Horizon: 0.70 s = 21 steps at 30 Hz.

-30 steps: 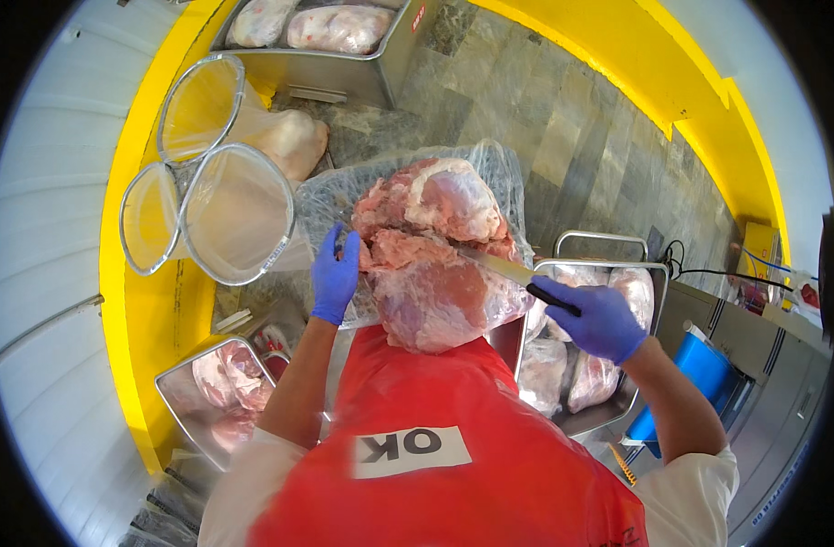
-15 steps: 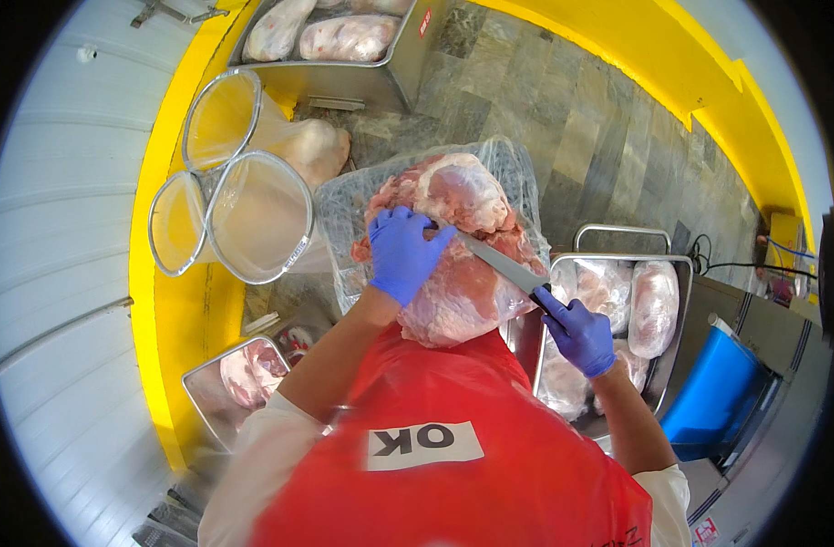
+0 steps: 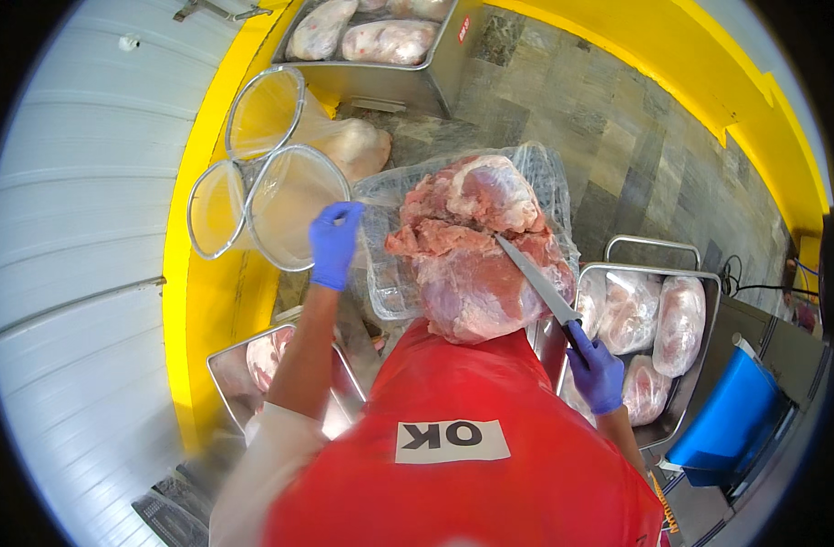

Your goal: The person uses a knife to trim fat and separate portions from a large piece of raw meat on a cutting board. Trimmed pieces are placed into a nearby bucket, and larger cuts are set aside in a metal tray.

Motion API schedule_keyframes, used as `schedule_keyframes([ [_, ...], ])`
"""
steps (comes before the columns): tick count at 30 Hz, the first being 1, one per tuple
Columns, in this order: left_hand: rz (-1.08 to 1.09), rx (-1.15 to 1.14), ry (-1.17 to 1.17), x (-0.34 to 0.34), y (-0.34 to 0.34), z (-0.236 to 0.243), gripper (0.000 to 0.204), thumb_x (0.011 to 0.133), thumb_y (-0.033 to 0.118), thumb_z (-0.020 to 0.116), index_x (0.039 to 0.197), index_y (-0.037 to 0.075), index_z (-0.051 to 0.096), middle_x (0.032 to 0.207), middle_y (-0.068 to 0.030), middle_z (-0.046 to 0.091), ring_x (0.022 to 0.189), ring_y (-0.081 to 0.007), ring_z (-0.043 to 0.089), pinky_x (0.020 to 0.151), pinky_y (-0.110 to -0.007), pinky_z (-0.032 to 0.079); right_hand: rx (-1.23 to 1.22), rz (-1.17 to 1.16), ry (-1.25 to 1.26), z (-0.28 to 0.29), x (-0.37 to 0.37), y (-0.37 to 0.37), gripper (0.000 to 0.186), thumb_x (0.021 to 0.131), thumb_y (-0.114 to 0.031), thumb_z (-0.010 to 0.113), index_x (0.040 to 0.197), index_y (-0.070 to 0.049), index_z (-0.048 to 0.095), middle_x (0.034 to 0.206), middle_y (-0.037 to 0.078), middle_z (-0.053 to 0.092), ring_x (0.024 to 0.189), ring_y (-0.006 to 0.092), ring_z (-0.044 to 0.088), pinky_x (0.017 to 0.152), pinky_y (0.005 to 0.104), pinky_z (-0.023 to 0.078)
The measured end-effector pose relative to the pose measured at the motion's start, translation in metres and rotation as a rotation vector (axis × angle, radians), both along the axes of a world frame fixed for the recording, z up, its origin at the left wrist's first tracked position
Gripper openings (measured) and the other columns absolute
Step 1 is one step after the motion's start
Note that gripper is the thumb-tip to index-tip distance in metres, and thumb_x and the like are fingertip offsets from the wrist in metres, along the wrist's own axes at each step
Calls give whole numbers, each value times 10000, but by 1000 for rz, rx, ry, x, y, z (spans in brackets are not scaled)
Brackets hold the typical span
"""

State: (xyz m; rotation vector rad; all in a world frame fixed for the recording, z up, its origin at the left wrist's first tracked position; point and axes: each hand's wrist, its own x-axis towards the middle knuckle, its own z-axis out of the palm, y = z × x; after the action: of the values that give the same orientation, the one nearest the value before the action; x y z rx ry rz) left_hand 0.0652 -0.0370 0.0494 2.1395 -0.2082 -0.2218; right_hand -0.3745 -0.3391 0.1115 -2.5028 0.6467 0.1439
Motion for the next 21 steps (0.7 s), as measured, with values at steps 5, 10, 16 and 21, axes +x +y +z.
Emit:
schedule_keyframes([
  [5,-8,280,-53,68,95,-3,265,967,233,760,1090,1,797,935,-120,789,832,-150,705,803,-327,559,-59,52,-46,3,-2,-5,608,936,-164,757,1513,-298,621,764,106,623,609,293,649,566,415,531],
  [10,-264,549,-92,119,156,-8,286,972,233,667,1171,84,809,1098,-218,781,955,-351,748,895,-427,578,45,-18,-43,19,2,-7,646,905,-135,792,1509,-289,627,787,123,651,629,303,668,590,421,547],
  [16,-124,793,-225,136,165,-11,367,950,398,715,1133,96,815,1142,-195,777,1043,-383,742,937,-479,582,41,-39,14,32,3,1,635,909,-134,778,1508,-281,625,816,139,667,667,319,688,612,441,551],
  [21,-51,456,-102,92,133,-29,520,946,393,796,1337,59,725,1190,-247,756,1086,-352,746,960,-437,578,16,-39,25,50,10,5,633,913,-115,785,1511,-252,626,777,148,618,634,324,638,606,433,510],
])
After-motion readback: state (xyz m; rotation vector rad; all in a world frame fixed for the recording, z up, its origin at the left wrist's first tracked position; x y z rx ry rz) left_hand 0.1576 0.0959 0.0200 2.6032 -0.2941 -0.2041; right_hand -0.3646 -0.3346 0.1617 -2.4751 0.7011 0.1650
